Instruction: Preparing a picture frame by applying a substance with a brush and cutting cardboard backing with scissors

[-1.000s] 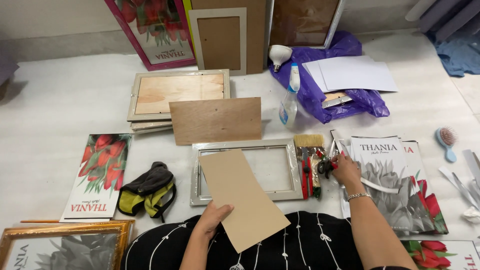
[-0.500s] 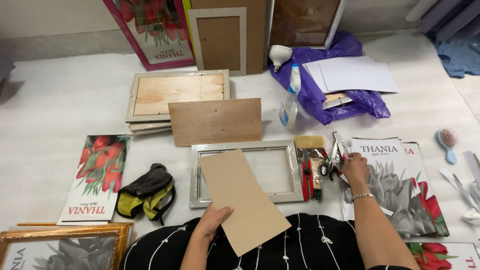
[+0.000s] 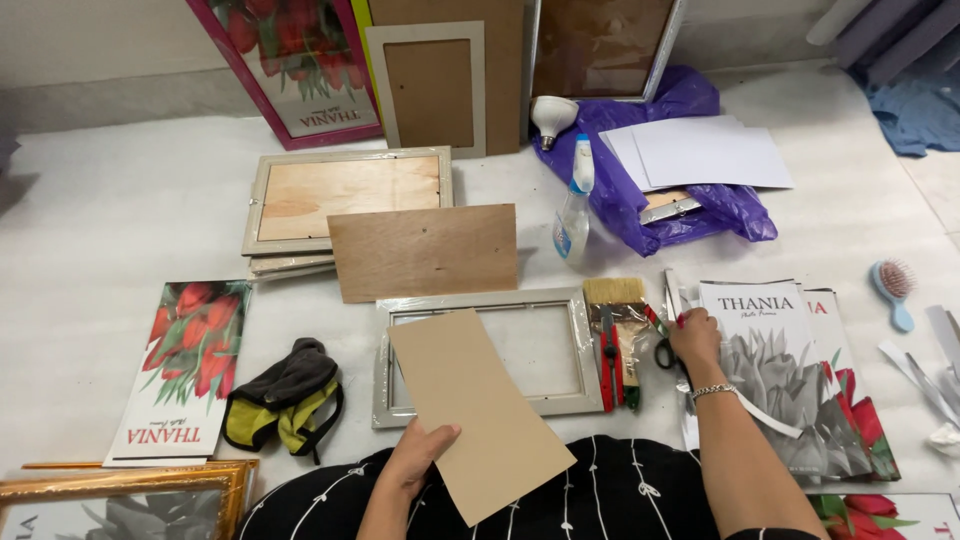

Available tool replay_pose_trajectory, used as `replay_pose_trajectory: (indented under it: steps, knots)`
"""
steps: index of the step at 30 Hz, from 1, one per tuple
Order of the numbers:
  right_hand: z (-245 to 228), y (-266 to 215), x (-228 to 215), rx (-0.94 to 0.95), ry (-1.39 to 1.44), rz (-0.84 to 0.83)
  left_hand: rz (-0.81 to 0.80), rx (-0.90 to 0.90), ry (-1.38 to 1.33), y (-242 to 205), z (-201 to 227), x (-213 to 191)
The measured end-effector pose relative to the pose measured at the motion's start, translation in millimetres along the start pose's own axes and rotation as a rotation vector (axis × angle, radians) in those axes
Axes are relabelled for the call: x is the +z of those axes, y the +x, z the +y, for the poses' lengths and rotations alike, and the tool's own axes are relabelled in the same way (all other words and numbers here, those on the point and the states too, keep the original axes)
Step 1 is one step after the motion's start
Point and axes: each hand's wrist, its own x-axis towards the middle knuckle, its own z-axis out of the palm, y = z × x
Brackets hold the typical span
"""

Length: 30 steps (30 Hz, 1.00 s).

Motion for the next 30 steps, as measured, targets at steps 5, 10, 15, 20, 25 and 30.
replay_pose_trajectory:
  steps: [5, 10, 15, 20, 25, 30]
  knots:
    - [-4.0, -0.2, -13.8, 0.048, -0.078, -0.153, -0.003, -0.01, 0.039, 2.9, 2.5, 2.5]
    - [-2.0, -3.0, -11.1, 0.058, -0.153, -0.189, -0.01, -0.007, 0.068, 3.6, 2.2, 2.6]
    - [7.6, 4.4, -7.9, 0.053, -0.159, -0.099, -0.018, 0.013, 0.003, 4.7, -2.0, 0.1]
    - [-2.8, -7.5, -17.8, 0.135, -0.12, -0.092, -0.005, -0.015, 0.098, 0.9, 4.5, 2.8]
    - [20.6, 9.9, -26.8, 0.259, -0.022, -0.054, -0.012, -0.001, 0.096, 0.2, 5.1, 3.2]
    - [36.3, 22.7, -52.7, 0.518, 0.674, -0.197, -0.009, -0.002, 0.049, 6.4, -0.3, 1.3]
